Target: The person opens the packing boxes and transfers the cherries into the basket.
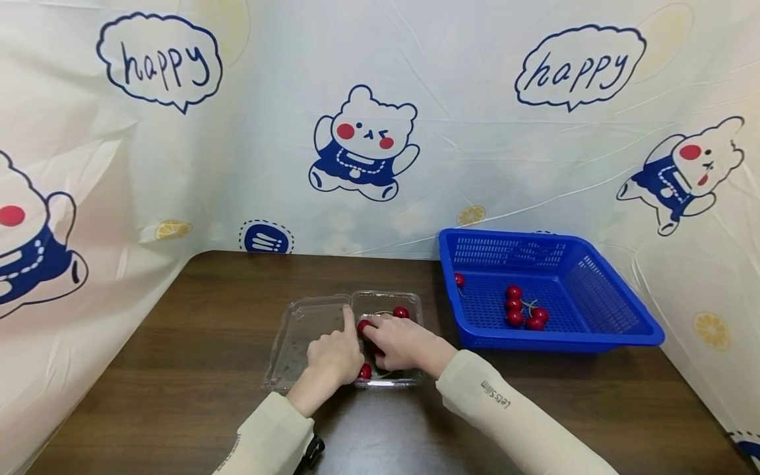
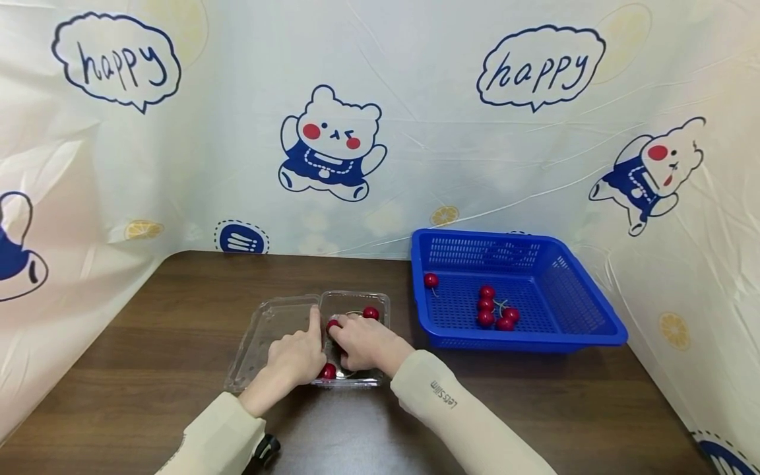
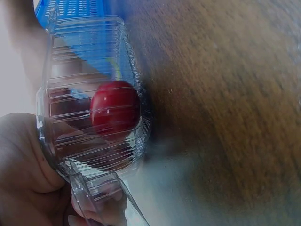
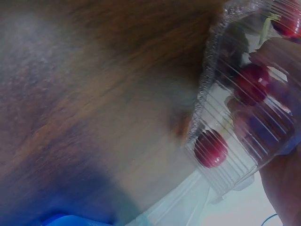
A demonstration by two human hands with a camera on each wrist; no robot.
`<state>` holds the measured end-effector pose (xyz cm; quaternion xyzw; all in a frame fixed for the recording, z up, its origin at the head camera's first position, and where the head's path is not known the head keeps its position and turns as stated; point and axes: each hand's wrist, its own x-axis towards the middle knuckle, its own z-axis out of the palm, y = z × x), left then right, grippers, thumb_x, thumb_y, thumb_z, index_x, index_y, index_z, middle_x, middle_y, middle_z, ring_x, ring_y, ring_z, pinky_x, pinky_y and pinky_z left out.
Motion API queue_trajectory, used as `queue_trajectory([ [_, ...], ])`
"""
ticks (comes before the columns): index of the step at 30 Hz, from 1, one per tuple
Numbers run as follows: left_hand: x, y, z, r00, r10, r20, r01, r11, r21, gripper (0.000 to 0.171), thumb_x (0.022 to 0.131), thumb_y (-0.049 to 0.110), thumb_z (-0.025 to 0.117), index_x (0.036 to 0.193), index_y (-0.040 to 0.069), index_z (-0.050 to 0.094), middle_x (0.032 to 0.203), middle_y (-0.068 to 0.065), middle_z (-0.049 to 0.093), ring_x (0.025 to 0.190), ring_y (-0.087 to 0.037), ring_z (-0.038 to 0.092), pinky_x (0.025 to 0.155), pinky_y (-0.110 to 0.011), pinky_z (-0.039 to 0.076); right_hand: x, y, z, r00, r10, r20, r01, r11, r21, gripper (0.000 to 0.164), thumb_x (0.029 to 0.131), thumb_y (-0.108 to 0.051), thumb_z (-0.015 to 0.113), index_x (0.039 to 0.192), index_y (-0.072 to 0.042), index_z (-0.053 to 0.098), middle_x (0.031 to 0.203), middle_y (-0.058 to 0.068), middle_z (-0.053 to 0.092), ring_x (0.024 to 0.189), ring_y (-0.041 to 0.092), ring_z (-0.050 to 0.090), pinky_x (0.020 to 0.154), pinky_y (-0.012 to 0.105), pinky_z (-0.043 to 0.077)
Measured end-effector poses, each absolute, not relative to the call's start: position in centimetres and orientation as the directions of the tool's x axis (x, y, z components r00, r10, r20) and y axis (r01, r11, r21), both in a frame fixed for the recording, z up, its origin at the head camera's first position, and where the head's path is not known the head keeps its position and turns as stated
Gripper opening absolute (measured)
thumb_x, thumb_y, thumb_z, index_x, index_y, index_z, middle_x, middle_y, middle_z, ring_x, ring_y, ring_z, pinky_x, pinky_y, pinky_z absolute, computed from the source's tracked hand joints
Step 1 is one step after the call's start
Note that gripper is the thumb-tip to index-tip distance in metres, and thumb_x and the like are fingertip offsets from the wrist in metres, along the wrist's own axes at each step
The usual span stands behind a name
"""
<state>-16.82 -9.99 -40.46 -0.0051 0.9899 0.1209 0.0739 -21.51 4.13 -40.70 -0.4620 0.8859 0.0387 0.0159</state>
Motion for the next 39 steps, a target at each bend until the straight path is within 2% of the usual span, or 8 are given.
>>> queue_trajectory([
  [5,-16.8,-10.0,-40.5,-0.989,0.011,-0.15,-0.025,0.971,0.236,0.083,0.083,0.019,0.058,0.152,0.0,0.015,0.069,-0.016,0.067,0.052,-0.028,0.056,0.05,-0.043,0.046,-21.3,4.4,-41.3,-0.591,-0.804,-0.06,-0.807,0.589,0.052,0.034,0.083,-0.022,0.067,0.113,-0.009,0.058,0.115,0.01,0.059,0.099,0.022,0.061,0.087,0.037,0.057],
  [14,-16.9,-10.0,-40.4,-0.99,0.01,-0.138,-0.023,0.971,0.238,0.083,0.083,0.019,0.058,0.152,0.0,0.016,0.069,-0.017,0.067,0.051,-0.029,0.056,0.049,-0.043,0.046,-21.2,4.1,-41.8,-0.627,-0.776,-0.075,-0.778,0.618,0.112,0.039,0.086,-0.024,0.064,0.121,-0.009,0.055,0.117,0.01,0.058,0.098,0.022,0.061,0.084,0.036,0.058],
  [20,-16.9,-10.1,-40.5,-0.99,0.012,-0.139,-0.022,0.971,0.236,0.083,0.083,0.019,0.058,0.152,0.0,0.015,0.071,-0.018,0.069,0.052,-0.029,0.057,0.05,-0.044,0.046,-21.2,4.0,-41.8,-0.644,-0.76,-0.089,-0.764,0.633,0.124,0.038,0.086,-0.025,0.064,0.119,-0.008,0.057,0.119,0.011,0.059,0.1,0.022,0.061,0.084,0.037,0.058],
  [34,-16.8,-10.1,-40.4,-0.987,0.01,-0.158,-0.027,0.974,0.226,0.085,0.084,0.022,0.06,0.152,-0.001,0.014,0.061,-0.014,0.062,0.049,-0.026,0.053,0.047,-0.04,0.043,-21.4,4.9,-41.0,-0.597,-0.801,-0.046,-0.801,0.592,0.087,0.026,0.082,-0.022,0.064,0.105,-0.012,0.063,0.104,0.006,0.064,0.089,0.02,0.06,0.076,0.037,0.058],
  [39,-16.8,-10.1,-40.5,-0.989,0.014,-0.148,-0.021,0.972,0.233,0.084,0.085,0.02,0.06,0.152,-0.001,0.015,0.064,-0.015,0.064,0.049,-0.026,0.053,0.047,-0.041,0.043,-21.4,4.8,-41.0,-0.589,-0.806,-0.052,-0.807,0.585,0.084,0.028,0.083,-0.022,0.065,0.109,-0.011,0.063,0.106,0.008,0.065,0.091,0.02,0.06,0.08,0.037,0.058],
])
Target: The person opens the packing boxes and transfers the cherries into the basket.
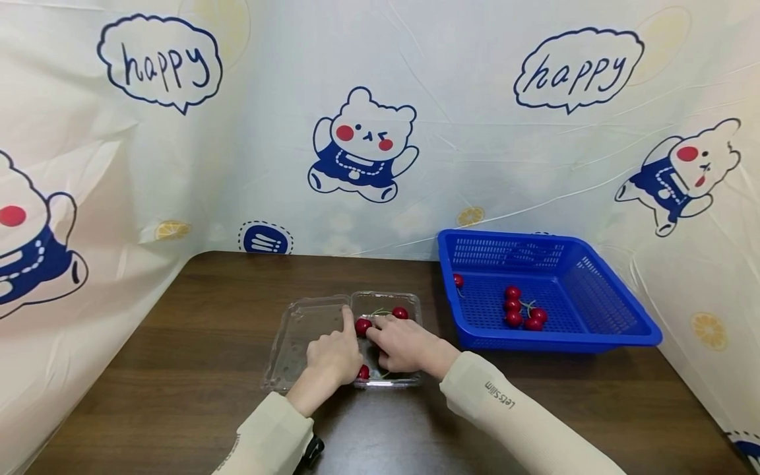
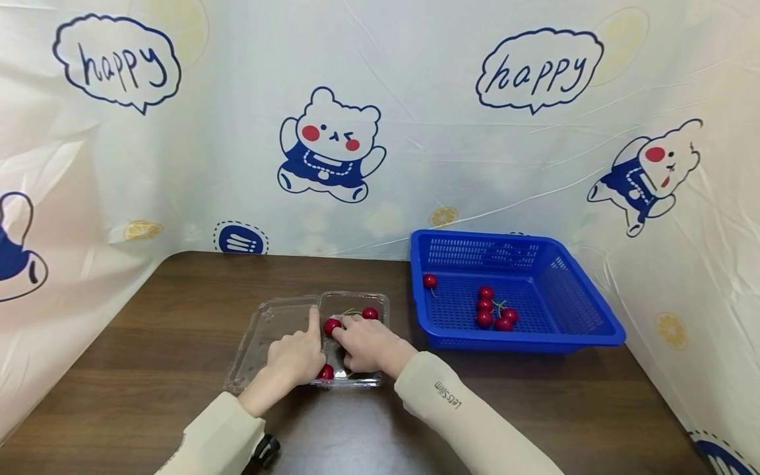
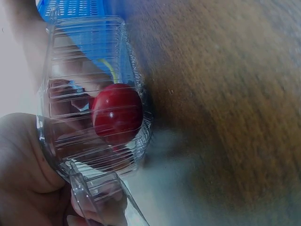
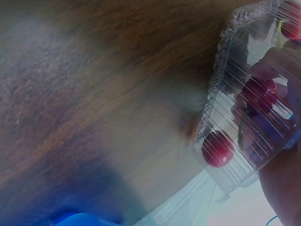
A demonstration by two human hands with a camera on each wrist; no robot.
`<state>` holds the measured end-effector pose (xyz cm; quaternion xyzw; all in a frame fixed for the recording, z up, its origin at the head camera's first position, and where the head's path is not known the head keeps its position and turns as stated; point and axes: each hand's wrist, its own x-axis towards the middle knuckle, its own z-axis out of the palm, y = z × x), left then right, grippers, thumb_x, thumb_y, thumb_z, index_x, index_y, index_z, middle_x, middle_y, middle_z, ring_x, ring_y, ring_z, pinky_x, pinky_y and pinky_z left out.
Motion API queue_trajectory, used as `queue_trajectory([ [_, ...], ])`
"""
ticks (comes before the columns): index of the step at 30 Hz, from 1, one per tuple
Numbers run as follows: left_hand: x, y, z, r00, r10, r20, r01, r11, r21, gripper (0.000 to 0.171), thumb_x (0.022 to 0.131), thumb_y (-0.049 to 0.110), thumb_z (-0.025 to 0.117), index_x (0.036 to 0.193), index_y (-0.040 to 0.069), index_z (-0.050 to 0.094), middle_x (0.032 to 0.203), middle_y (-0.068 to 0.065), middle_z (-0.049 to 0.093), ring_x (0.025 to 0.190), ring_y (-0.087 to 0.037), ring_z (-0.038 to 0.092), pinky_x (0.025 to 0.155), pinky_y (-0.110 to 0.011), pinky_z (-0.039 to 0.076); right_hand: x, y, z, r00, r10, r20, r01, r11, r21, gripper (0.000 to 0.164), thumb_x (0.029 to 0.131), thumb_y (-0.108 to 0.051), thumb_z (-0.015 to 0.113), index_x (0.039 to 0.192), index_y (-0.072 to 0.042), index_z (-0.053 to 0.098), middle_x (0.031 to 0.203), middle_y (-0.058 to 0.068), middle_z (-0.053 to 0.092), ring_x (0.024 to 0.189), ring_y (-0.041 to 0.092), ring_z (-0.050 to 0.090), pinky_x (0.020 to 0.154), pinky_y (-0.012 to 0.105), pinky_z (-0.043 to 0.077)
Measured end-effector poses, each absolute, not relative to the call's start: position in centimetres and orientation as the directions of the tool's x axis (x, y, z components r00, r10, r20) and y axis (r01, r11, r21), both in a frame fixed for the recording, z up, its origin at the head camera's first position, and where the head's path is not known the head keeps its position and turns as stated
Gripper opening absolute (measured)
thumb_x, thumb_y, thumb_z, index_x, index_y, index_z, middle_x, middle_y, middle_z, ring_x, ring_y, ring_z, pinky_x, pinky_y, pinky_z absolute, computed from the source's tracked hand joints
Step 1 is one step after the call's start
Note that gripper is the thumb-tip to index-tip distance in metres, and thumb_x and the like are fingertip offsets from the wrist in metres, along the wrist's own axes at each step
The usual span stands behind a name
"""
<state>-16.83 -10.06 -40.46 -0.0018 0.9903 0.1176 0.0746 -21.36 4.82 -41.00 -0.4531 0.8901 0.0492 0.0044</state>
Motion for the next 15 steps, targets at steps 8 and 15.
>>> queue_trajectory([
  [8,-16.83,-10.04,-40.46,-0.989,0.012,-0.15,-0.024,0.972,0.234,0.085,0.084,0.021,0.06,0.152,-0.001,0.015,0.068,-0.016,0.066,0.051,-0.027,0.054,0.048,-0.041,0.044,-21.38,4.78,-40.86,-0.587,-0.807,-0.061,-0.809,0.582,0.08,0.025,0.082,-0.016,0.067,0.106,-0.011,0.063,0.106,0.009,0.065,0.093,0.022,0.061,0.082,0.037,0.058],
  [15,-16.77,-10.1,-40.36,-0.988,0.012,-0.153,-0.025,0.971,0.238,0.085,0.084,0.021,0.06,0.152,-0.001,0.014,0.063,-0.014,0.063,0.05,-0.026,0.053,0.047,-0.039,0.042,-21.33,4.91,-40.46,-0.58,-0.813,-0.047,-0.814,0.576,0.075,0.022,0.082,-0.01,0.068,0.104,-0.011,0.066,0.105,0.009,0.065,0.091,0.023,0.059,0.081,0.036,0.059],
])
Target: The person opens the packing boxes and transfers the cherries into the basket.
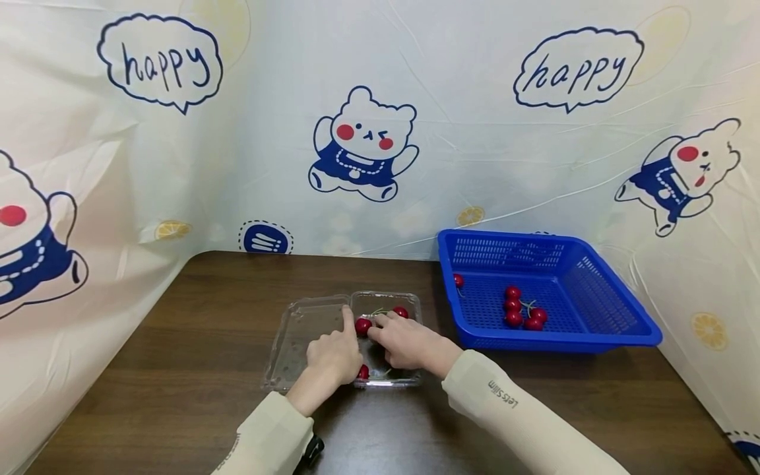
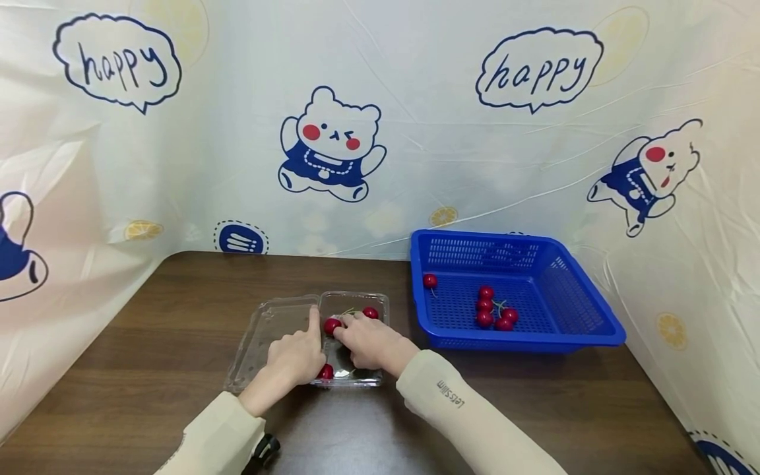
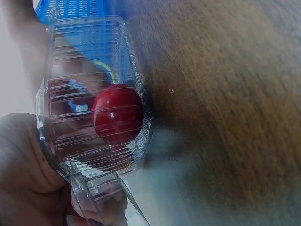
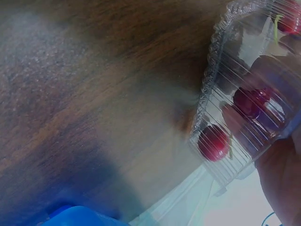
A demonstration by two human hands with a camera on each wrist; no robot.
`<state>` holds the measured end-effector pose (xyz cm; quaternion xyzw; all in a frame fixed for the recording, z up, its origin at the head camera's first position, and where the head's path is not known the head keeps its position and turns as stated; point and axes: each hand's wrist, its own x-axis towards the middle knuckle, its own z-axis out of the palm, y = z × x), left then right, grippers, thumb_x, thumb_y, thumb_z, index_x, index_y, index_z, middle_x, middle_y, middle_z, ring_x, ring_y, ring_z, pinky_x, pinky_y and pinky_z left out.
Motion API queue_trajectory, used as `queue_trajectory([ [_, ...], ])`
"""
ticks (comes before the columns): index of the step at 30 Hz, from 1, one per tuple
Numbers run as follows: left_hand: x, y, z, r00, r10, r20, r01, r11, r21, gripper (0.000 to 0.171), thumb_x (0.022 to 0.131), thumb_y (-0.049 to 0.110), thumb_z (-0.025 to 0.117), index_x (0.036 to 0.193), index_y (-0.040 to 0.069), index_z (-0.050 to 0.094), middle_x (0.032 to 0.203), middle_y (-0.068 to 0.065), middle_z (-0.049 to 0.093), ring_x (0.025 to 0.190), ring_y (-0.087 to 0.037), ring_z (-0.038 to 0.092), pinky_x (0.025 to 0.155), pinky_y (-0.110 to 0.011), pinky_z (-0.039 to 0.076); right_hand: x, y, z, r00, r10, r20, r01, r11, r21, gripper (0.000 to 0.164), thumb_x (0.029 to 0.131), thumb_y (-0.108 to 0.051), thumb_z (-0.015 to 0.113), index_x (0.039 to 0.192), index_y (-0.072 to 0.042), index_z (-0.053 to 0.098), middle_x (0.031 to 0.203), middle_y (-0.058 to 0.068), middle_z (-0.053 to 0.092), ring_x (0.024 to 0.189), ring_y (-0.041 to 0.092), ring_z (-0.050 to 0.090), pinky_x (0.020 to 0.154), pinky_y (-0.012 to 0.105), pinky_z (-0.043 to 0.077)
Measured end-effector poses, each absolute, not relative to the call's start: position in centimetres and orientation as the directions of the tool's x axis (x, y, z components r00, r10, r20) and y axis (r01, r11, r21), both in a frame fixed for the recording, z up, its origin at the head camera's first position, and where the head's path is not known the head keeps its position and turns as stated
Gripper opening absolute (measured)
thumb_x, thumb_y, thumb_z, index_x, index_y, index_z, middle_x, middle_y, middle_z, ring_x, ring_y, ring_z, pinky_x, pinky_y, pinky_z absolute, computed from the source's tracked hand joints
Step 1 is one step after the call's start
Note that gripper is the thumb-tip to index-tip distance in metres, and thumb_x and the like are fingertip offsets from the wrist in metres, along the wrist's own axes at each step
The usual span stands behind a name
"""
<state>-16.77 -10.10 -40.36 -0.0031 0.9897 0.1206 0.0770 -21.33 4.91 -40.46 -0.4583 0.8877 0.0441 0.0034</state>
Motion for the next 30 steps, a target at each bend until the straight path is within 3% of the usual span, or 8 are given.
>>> queue_trajectory([
  [21,-16.8,-10.1,-40.2,-0.988,0.02,-0.154,-0.018,0.97,0.244,0.085,0.084,0.021,0.059,0.152,-0.002,0.014,0.06,-0.013,0.061,0.049,-0.025,0.053,0.045,-0.039,0.041,-22.0,6.3,-38.2,-0.604,-0.797,0.005,-0.797,0.604,0.013,0.03,0.08,-0.007,0.067,0.11,-0.011,0.067,0.103,0.008,0.066,0.093,0.024,0.06,0.081,0.039,0.057],
  [30,-16.8,-10.0,-40.3,-0.986,0.023,-0.165,-0.018,0.97,0.241,0.082,0.086,0.02,0.057,0.153,-0.001,0.013,0.05,-0.008,0.053,0.043,-0.021,0.045,0.041,-0.033,0.031,-22.3,6.7,-37.0,-0.608,-0.793,0.042,-0.794,0.608,0.0,0.024,0.084,-0.011,0.065,0.108,-0.011,0.068,0.102,0.008,0.066,0.093,0.022,0.059,0.08,0.038,0.058],
])
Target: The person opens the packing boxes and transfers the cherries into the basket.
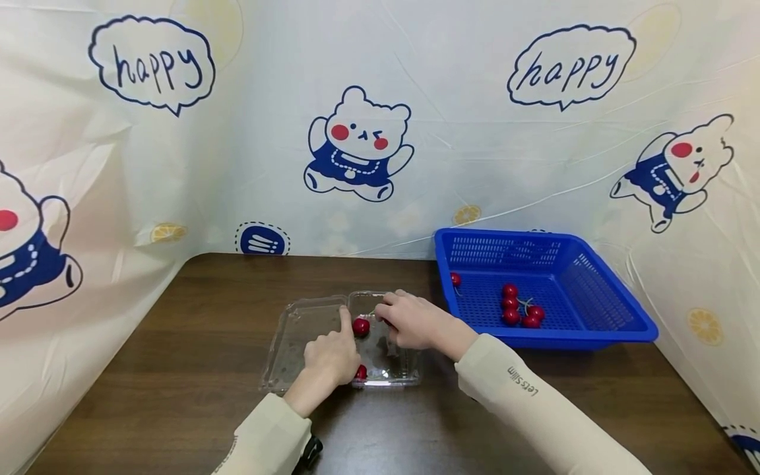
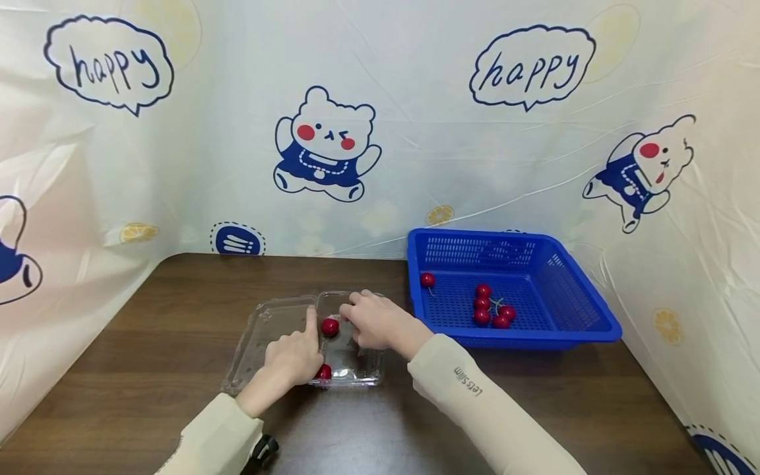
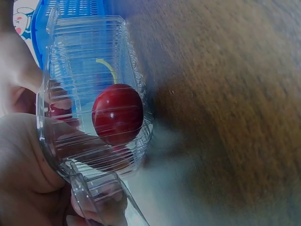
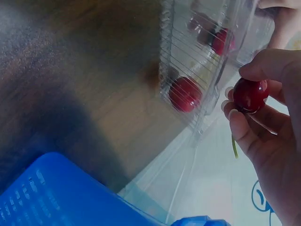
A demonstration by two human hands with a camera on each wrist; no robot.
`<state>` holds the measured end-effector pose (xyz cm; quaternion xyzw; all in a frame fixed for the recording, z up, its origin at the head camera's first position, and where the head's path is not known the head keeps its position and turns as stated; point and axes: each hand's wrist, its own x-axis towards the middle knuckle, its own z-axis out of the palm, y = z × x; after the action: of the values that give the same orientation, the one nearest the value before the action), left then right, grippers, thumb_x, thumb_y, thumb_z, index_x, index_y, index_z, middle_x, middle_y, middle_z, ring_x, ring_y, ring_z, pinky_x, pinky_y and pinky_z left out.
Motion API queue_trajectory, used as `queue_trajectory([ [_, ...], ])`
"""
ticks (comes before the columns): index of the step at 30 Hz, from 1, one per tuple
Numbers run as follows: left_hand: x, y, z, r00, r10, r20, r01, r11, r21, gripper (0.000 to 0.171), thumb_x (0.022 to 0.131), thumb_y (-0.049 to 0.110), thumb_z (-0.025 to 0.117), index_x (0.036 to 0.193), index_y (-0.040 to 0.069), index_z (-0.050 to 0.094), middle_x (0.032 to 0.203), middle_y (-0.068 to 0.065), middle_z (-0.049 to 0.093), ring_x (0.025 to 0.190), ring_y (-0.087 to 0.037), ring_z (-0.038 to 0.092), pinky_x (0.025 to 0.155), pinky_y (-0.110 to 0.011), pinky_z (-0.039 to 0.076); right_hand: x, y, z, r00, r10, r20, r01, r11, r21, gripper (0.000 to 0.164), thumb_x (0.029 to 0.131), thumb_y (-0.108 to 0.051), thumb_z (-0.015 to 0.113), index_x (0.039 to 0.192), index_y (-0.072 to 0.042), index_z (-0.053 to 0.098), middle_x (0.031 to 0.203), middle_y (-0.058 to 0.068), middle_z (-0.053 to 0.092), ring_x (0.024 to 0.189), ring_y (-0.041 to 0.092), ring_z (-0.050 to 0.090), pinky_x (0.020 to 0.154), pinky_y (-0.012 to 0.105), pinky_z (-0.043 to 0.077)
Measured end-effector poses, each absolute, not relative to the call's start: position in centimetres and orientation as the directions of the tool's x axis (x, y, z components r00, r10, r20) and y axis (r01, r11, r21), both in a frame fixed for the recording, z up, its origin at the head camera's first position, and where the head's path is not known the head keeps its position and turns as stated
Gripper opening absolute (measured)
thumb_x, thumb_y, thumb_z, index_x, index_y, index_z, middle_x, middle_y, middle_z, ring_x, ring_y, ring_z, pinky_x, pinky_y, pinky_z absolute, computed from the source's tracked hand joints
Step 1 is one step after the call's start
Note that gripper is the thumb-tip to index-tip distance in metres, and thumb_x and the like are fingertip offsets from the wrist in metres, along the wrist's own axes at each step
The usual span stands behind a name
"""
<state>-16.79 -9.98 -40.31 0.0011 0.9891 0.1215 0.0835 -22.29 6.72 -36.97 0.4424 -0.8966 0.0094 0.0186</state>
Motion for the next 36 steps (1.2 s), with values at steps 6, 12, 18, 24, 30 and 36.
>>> queue_trajectory([
  [6,-16.8,-10.1,-40.2,-0.987,0.019,-0.159,-0.021,0.969,0.246,0.081,0.087,0.02,0.056,0.152,-0.001,0.014,0.05,-0.008,0.053,0.043,-0.021,0.044,0.041,-0.033,0.031,-22.5,6.9,-36.3,-0.612,-0.789,0.046,-0.79,0.613,0.0,0.024,0.083,-0.011,0.064,0.107,-0.01,0.067,0.101,0.008,0.066,0.092,0.021,0.058,0.079,0.036,0.058],
  [12,-16.8,-10.2,-40.2,-0.986,0.029,-0.161,-0.013,0.968,0.252,0.081,0.087,0.019,0.056,0.152,-0.002,0.013,0.051,-0.008,0.055,0.044,-0.022,0.047,0.042,-0.034,0.033,-22.8,7.4,-35.1,-0.624,-0.779,0.066,-0.78,0.626,0.007,0.022,0.084,-0.011,0.065,0.106,-0.01,0.068,0.099,0.009,0.065,0.09,0.023,0.057,0.078,0.038,0.057],
  [18,-16.8,-10.1,-40.4,-0.988,0.033,-0.15,-0.006,0.967,0.254,0.081,0.086,0.019,0.055,0.152,-0.002,0.013,0.049,-0.008,0.054,0.044,-0.021,0.046,0.041,-0.034,0.033,-23.5,8.8,-33.9,-0.623,-0.773,0.125,-0.779,0.626,-0.01,0.018,0.083,-0.009,0.066,0.1,-0.008,0.068,0.092,0.009,0.065,0.084,0.023,0.057,0.075,0.038,0.055],
  [24,-16.7,-10.0,-40.4,-0.988,0.036,-0.152,-0.005,0.966,0.26,0.081,0.087,0.018,0.055,0.153,-0.002,0.013,0.047,-0.006,0.051,0.043,-0.02,0.042,0.04,-0.033,0.03,-24.2,10.1,-32.8,-0.633,-0.754,0.175,-0.765,0.644,0.007,0.018,0.081,-0.007,0.065,0.098,-0.009,0.067,0.086,0.008,0.061,0.08,0.024,0.055,0.071,0.04,0.052],
  [30,-16.8,-10.0,-40.4,-0.987,0.037,-0.156,-0.005,0.966,0.257,0.081,0.086,0.017,0.054,0.153,-0.002,0.012,0.047,-0.006,0.049,0.042,-0.019,0.04,0.04,-0.032,0.029,-24.6,11.1,-31.9,-0.685,-0.707,0.175,-0.723,0.689,-0.048,0.028,0.083,-0.007,0.066,0.111,-0.008,0.064,0.098,0.01,0.066,0.09,0.025,0.057,0.082,0.042,0.055],
  [36,-16.9,-10.1,-40.4,-0.986,0.032,-0.161,-0.011,0.967,0.256,0.081,0.086,0.018,0.054,0.153,-0.001,0.012,0.05,-0.008,0.053,0.044,-0.022,0.046,0.041,-0.033,0.032,-25.1,12.2,-31.0,-0.735,-0.657,0.166,-0.676,0.731,-0.096,0.026,0.084,-0.008,0.067,0.109,-0.006,0.062,0.101,0.012,0.066,0.091,0.027,0.057,0.084,0.044,0.054],
])
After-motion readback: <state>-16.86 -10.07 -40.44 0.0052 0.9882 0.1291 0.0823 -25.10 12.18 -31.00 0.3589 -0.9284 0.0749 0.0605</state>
